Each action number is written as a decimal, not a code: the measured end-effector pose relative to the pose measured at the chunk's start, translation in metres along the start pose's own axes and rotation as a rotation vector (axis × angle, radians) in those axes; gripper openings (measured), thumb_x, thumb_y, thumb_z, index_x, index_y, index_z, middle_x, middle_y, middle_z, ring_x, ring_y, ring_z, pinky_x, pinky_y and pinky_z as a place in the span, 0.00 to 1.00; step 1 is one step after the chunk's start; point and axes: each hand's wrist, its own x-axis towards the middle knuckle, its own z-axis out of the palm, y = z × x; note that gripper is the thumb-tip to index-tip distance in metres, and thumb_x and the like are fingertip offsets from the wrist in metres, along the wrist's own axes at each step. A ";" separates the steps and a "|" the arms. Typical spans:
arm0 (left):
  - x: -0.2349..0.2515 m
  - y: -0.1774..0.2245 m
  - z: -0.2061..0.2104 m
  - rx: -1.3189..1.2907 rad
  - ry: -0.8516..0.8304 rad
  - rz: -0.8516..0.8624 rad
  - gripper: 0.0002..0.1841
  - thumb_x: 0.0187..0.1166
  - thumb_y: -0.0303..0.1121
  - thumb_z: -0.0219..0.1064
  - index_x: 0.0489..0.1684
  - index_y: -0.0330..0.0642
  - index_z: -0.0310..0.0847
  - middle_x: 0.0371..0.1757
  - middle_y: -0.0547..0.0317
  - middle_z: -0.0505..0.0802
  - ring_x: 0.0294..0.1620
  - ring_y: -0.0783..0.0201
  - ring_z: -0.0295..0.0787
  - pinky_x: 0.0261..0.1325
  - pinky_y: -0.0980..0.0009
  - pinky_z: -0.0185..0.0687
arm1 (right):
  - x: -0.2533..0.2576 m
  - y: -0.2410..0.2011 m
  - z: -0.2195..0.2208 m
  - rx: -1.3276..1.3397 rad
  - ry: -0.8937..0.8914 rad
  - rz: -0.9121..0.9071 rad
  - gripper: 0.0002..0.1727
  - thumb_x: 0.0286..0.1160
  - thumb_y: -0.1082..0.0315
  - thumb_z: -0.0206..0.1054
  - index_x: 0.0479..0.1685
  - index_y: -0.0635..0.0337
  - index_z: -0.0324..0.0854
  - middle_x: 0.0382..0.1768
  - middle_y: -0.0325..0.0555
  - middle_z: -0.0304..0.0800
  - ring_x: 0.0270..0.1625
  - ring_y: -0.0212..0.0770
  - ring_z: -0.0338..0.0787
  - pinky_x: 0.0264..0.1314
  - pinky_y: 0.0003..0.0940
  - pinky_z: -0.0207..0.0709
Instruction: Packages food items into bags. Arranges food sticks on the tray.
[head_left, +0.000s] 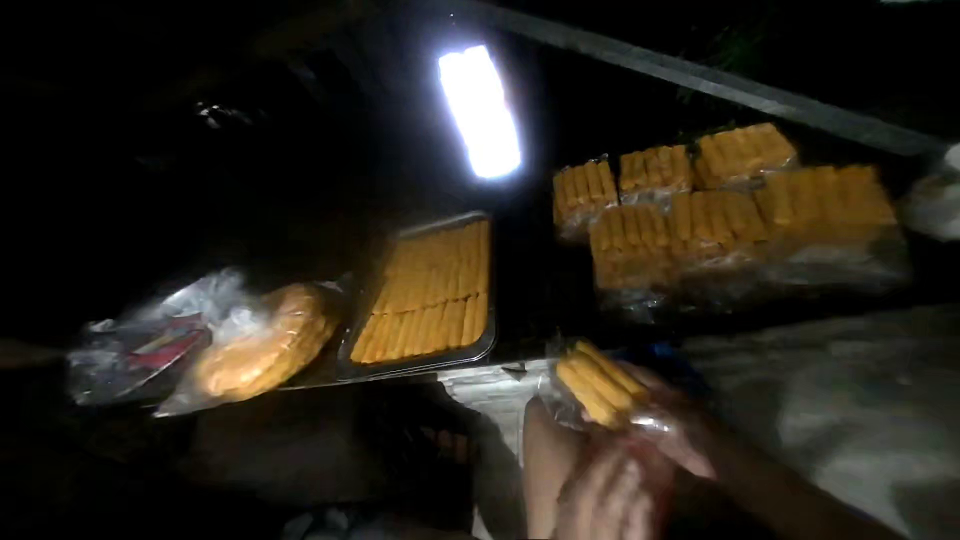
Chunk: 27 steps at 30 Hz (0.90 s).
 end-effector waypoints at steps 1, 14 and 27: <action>0.012 -0.002 -0.012 0.047 0.076 -0.042 0.15 0.87 0.37 0.62 0.68 0.50 0.78 0.71 0.64 0.85 0.75 0.76 0.77 0.78 0.76 0.72 | 0.005 -0.004 -0.001 -0.079 -0.024 -0.062 0.40 0.66 0.76 0.70 0.86 0.64 0.63 0.69 0.46 0.85 0.64 0.31 0.89 0.65 0.28 0.86; 0.127 -0.093 -0.028 -0.760 -0.046 -0.889 0.22 0.86 0.39 0.56 0.70 0.34 0.74 0.45 0.59 0.94 0.37 0.73 0.90 0.39 0.75 0.88 | 0.059 -0.026 0.004 0.035 -0.153 0.038 0.33 0.76 0.72 0.63 0.84 0.62 0.64 0.63 0.53 0.87 0.57 0.42 0.91 0.58 0.39 0.88; 0.168 -0.108 -0.022 -0.552 -0.276 -0.870 0.19 0.82 0.29 0.65 0.69 0.33 0.76 0.45 0.57 0.91 0.36 0.70 0.87 0.40 0.73 0.87 | 0.068 -0.028 -0.007 0.199 -0.042 0.076 0.33 0.70 0.77 0.56 0.81 0.62 0.63 0.60 0.48 0.86 0.57 0.38 0.90 0.58 0.37 0.87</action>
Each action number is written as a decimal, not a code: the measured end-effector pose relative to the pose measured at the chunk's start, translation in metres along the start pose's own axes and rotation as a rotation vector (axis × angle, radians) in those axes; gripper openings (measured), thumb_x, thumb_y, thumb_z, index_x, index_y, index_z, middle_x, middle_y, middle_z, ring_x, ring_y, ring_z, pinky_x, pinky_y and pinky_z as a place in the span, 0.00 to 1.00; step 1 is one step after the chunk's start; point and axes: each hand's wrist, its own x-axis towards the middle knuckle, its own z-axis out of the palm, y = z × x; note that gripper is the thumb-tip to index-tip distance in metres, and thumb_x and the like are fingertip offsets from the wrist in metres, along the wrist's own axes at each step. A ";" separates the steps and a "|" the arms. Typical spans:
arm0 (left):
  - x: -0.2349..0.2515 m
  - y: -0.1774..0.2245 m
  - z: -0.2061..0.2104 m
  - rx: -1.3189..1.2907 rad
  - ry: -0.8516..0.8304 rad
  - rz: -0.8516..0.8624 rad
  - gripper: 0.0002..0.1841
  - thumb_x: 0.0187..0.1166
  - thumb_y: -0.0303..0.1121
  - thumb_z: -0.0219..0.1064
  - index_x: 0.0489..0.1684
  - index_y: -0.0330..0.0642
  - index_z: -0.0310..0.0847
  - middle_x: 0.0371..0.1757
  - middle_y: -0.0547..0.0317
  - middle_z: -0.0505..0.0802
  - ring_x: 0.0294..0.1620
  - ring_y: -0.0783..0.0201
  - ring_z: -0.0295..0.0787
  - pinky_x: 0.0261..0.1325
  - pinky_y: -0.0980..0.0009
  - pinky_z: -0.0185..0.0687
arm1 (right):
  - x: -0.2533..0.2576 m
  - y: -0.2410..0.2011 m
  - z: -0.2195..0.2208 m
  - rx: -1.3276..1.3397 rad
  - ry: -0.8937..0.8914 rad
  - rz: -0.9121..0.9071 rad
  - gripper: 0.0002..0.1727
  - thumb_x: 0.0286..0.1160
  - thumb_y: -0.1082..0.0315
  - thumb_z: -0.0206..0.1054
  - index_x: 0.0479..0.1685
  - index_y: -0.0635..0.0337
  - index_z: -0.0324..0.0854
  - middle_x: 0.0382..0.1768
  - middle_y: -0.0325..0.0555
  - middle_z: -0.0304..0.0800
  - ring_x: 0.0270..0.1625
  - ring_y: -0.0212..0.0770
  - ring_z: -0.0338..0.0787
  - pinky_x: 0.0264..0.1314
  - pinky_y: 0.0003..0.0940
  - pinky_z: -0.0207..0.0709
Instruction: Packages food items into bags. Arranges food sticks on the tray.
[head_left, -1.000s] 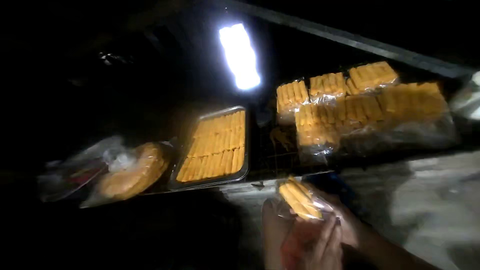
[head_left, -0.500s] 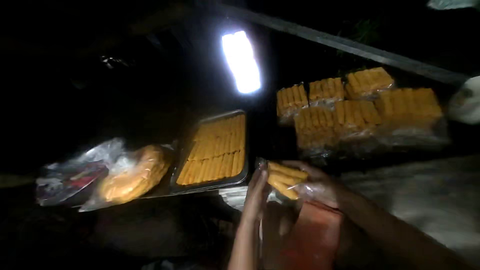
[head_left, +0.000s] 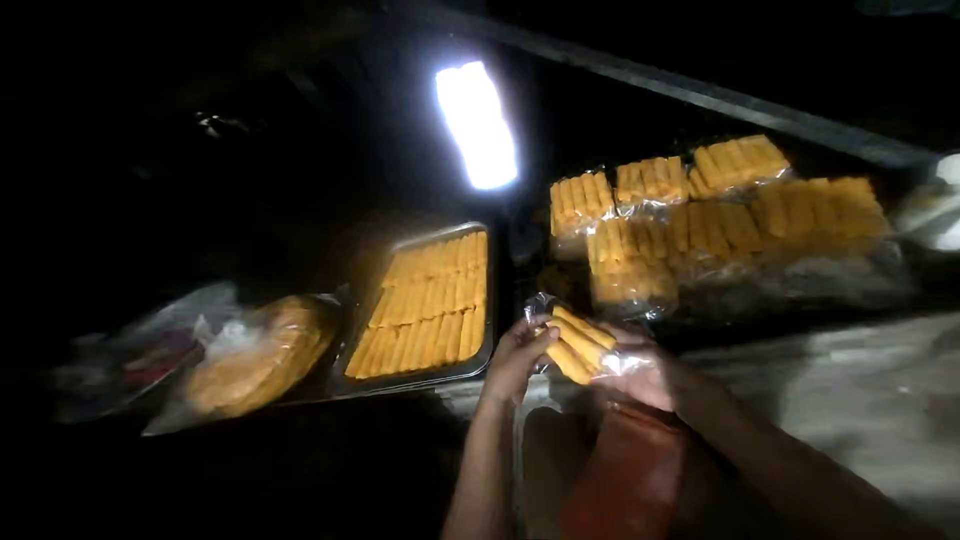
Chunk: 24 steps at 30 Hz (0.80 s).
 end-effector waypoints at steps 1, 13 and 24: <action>0.003 -0.002 0.001 -0.014 0.008 0.003 0.18 0.82 0.29 0.65 0.69 0.33 0.76 0.45 0.56 0.91 0.36 0.70 0.88 0.41 0.73 0.87 | 0.000 0.000 0.000 -0.004 0.019 0.002 0.31 0.75 0.77 0.56 0.82 0.63 0.62 0.61 0.50 0.85 0.58 0.40 0.90 0.60 0.37 0.87; 0.031 -0.007 0.003 0.030 0.129 0.006 0.22 0.78 0.21 0.62 0.72 0.30 0.71 0.57 0.48 0.87 0.50 0.65 0.86 0.52 0.67 0.85 | 0.012 0.022 0.006 -0.008 0.229 -0.154 0.36 0.74 0.84 0.55 0.87 0.66 0.56 0.69 0.55 0.82 0.62 0.40 0.89 0.64 0.36 0.86; 0.039 -0.015 0.009 0.702 0.362 0.236 0.26 0.76 0.25 0.69 0.75 0.30 0.74 0.74 0.33 0.81 0.71 0.45 0.83 0.72 0.51 0.80 | 0.002 0.010 0.007 -0.386 0.305 -0.091 0.33 0.87 0.74 0.55 0.92 0.64 0.52 0.87 0.57 0.64 0.77 0.40 0.82 0.76 0.33 0.79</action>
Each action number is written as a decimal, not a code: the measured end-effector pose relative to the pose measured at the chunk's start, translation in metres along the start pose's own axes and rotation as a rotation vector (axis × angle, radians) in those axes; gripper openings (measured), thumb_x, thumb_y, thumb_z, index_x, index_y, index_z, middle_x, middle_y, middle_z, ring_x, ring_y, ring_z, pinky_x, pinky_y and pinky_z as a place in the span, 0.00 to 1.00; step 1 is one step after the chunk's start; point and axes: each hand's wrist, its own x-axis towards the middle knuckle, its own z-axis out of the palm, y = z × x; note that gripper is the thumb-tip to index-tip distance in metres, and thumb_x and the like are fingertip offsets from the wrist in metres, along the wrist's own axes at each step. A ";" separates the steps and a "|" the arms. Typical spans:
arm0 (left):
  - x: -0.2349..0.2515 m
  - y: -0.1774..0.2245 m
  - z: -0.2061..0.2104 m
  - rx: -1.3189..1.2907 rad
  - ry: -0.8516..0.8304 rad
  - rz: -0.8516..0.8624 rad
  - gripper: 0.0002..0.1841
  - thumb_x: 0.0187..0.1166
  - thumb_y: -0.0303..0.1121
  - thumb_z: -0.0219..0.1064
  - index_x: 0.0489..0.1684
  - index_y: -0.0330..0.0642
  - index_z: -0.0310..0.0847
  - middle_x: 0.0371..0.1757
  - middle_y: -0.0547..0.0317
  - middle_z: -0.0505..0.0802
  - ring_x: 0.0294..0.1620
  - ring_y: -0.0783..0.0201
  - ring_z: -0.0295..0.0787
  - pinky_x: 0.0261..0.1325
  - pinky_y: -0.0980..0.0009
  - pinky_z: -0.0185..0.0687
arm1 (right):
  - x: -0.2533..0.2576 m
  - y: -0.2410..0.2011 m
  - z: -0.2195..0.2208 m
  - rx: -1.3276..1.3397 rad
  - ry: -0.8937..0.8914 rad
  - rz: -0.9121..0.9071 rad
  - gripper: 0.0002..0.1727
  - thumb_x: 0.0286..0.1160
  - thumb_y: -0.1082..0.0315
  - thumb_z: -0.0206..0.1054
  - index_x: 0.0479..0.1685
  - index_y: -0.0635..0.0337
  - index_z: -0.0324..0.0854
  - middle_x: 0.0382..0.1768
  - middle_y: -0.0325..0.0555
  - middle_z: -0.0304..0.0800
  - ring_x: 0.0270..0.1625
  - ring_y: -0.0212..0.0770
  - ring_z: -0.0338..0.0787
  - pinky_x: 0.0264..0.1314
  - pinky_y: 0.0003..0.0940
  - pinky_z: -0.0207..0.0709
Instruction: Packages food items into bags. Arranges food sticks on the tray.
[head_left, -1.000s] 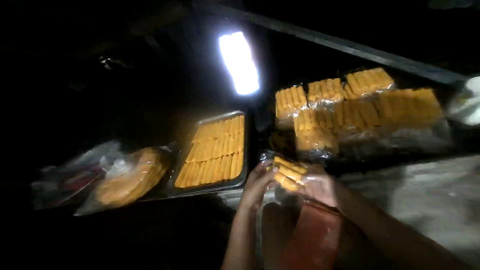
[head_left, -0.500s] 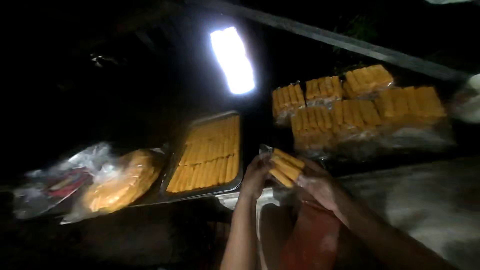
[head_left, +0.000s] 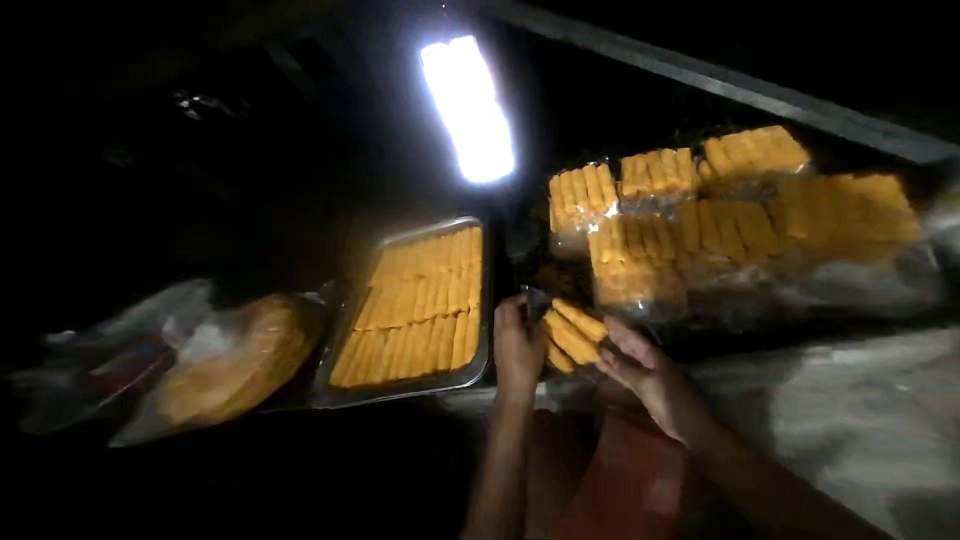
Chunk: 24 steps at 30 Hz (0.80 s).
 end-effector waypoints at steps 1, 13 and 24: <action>-0.002 0.000 0.001 0.044 0.026 0.033 0.25 0.76 0.25 0.68 0.73 0.30 0.75 0.73 0.33 0.82 0.72 0.42 0.82 0.74 0.48 0.78 | -0.003 0.000 -0.003 -0.028 0.008 0.004 0.33 0.87 0.74 0.54 0.91 0.64 0.53 0.86 0.57 0.65 0.75 0.40 0.83 0.75 0.33 0.80; 0.033 0.019 -0.005 0.137 -0.238 -0.244 0.23 0.92 0.44 0.54 0.72 0.36 0.78 0.63 0.34 0.89 0.66 0.38 0.86 0.72 0.39 0.76 | 0.009 0.006 -0.009 -0.062 -0.059 0.008 0.30 0.85 0.76 0.51 0.88 0.66 0.61 0.78 0.59 0.76 0.71 0.41 0.86 0.73 0.35 0.81; 0.057 0.038 -0.012 0.134 -0.367 -0.114 0.19 0.91 0.39 0.57 0.70 0.35 0.76 0.56 0.35 0.90 0.56 0.40 0.90 0.62 0.40 0.82 | 0.018 0.002 -0.015 -0.114 -0.165 0.033 0.30 0.86 0.78 0.49 0.88 0.66 0.60 0.81 0.60 0.71 0.65 0.41 0.89 0.65 0.35 0.85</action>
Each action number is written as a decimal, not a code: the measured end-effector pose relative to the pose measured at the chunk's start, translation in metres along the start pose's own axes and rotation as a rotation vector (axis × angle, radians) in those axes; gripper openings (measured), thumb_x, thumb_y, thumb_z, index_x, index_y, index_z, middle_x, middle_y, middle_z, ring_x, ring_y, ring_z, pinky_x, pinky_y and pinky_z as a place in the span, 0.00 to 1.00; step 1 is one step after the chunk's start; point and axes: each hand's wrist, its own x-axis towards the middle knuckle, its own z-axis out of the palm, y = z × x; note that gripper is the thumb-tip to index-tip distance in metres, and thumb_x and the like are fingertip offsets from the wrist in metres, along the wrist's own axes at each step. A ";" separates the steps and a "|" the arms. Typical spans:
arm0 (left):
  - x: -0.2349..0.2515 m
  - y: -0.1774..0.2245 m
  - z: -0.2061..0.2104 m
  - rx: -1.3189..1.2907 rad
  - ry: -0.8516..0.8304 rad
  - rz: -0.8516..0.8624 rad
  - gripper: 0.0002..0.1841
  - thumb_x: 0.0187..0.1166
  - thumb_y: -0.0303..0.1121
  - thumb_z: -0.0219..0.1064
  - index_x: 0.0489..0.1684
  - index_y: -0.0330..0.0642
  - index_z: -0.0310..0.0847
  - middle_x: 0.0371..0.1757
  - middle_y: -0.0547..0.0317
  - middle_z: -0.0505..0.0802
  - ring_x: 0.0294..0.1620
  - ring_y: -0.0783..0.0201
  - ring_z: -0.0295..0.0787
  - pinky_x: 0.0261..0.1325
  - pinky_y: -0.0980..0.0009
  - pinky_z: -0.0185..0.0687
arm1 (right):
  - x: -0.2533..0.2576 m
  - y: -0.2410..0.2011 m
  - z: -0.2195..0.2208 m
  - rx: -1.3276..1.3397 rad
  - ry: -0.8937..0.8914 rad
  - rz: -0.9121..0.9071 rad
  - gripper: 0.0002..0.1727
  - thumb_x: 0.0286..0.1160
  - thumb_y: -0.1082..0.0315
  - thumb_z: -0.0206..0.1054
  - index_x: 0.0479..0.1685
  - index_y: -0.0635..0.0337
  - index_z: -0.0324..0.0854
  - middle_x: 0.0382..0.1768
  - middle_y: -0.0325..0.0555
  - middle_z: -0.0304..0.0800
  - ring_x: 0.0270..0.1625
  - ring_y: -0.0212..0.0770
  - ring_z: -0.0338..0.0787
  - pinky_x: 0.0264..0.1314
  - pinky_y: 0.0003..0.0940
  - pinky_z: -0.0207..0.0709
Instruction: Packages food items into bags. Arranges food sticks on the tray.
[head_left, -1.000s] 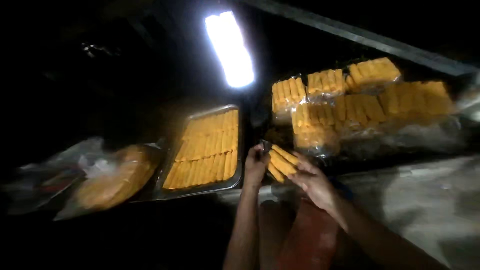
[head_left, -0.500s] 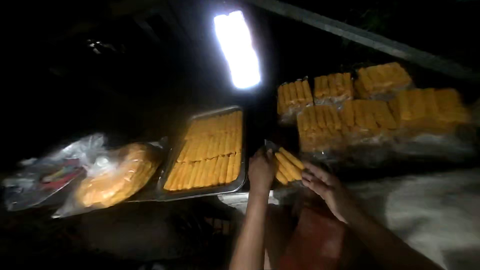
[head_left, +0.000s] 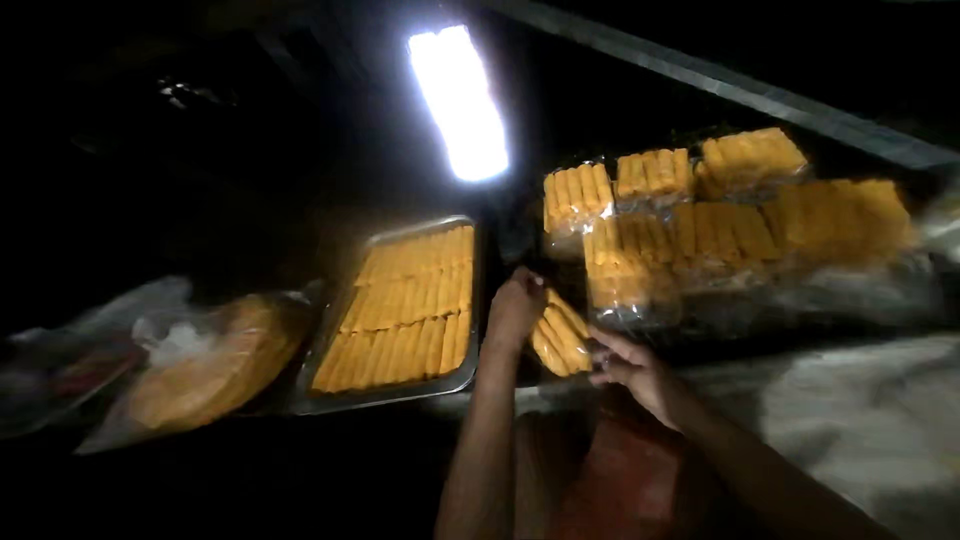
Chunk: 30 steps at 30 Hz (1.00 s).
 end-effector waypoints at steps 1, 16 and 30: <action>0.002 -0.003 0.000 -0.001 0.007 -0.004 0.19 0.90 0.39 0.58 0.70 0.36 0.76 0.55 0.35 0.90 0.55 0.40 0.90 0.61 0.39 0.82 | 0.000 -0.001 -0.001 0.023 0.001 0.011 0.29 0.86 0.77 0.50 0.89 0.65 0.59 0.82 0.59 0.70 0.66 0.41 0.88 0.66 0.35 0.85; -0.008 -0.022 0.001 0.095 0.059 -0.050 0.23 0.85 0.30 0.63 0.78 0.36 0.72 0.60 0.32 0.89 0.60 0.36 0.89 0.65 0.38 0.81 | -0.005 0.006 0.003 -0.111 0.044 -0.066 0.20 0.86 0.78 0.50 0.70 0.70 0.79 0.65 0.55 0.86 0.55 0.37 0.92 0.56 0.34 0.88; -0.013 0.001 0.006 0.171 -0.009 -0.265 0.47 0.80 0.68 0.57 0.81 0.29 0.68 0.71 0.27 0.83 0.74 0.32 0.80 0.75 0.34 0.70 | 0.001 -0.004 0.002 -0.185 0.013 -0.012 0.22 0.83 0.79 0.55 0.75 0.69 0.72 0.62 0.54 0.84 0.46 0.39 0.92 0.44 0.34 0.89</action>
